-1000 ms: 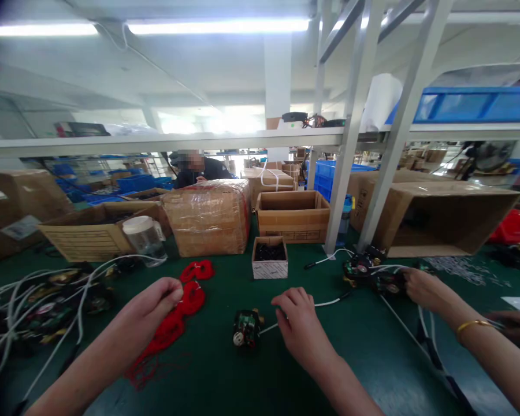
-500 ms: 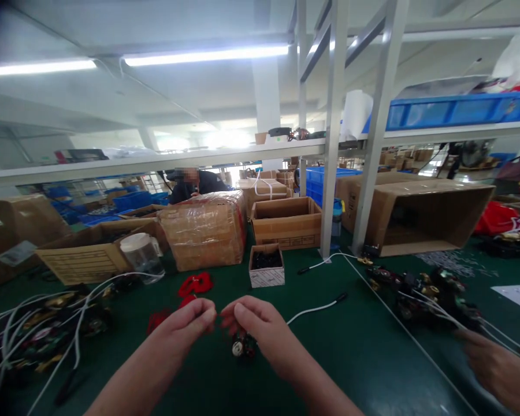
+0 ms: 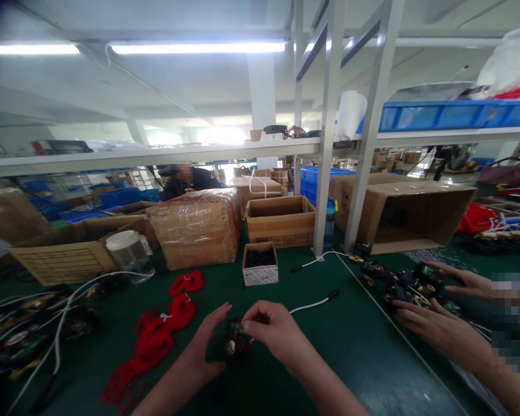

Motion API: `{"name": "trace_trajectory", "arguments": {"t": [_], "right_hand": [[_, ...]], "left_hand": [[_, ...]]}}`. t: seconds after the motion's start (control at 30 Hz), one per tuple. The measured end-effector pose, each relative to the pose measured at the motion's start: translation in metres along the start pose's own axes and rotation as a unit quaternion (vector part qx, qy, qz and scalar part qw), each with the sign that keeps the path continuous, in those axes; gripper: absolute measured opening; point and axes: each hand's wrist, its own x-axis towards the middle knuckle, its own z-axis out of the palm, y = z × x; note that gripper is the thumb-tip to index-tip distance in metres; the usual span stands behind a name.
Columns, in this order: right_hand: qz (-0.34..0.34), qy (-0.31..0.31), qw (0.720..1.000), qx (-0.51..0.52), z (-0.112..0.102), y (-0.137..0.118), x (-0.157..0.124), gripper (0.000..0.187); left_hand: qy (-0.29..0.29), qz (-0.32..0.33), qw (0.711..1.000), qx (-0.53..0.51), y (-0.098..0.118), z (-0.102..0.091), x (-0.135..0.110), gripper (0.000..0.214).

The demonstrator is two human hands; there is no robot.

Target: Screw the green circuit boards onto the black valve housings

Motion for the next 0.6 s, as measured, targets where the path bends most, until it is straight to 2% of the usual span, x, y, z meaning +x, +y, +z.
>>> {"name": "trace_trajectory", "arguments": {"t": [0.1, 0.23, 0.4, 0.53, 0.6], "right_hand": [[0.004, 0.000, 1.000, -0.009, -0.009, -0.002, -0.003, 0.019], [0.016, -0.002, 1.000, 0.010, -0.015, -0.004, -0.007, 0.022], [0.034, -0.032, 0.997, 0.062, -0.015, -0.005, -0.012, 0.021], [0.056, -0.065, 0.995, 0.047, -0.005, -0.007, -0.015, 0.015], [0.056, -0.073, 0.996, 0.019, 0.000, -0.005, -0.015, 0.011]], "left_hand": [[0.006, -0.025, 0.999, 0.029, -0.008, 0.017, 0.003, 0.084], [0.041, -0.033, 0.997, 0.048, -0.008, 0.035, 0.002, 0.070], [0.062, -0.018, 0.997, 0.036, 0.006, 0.031, -0.007, 0.081], [0.077, 0.032, 0.996, 0.023, 0.025, 0.016, -0.017, 0.037], [0.072, 0.045, 0.996, 0.021, 0.032, 0.012, -0.021, 0.023]]}}
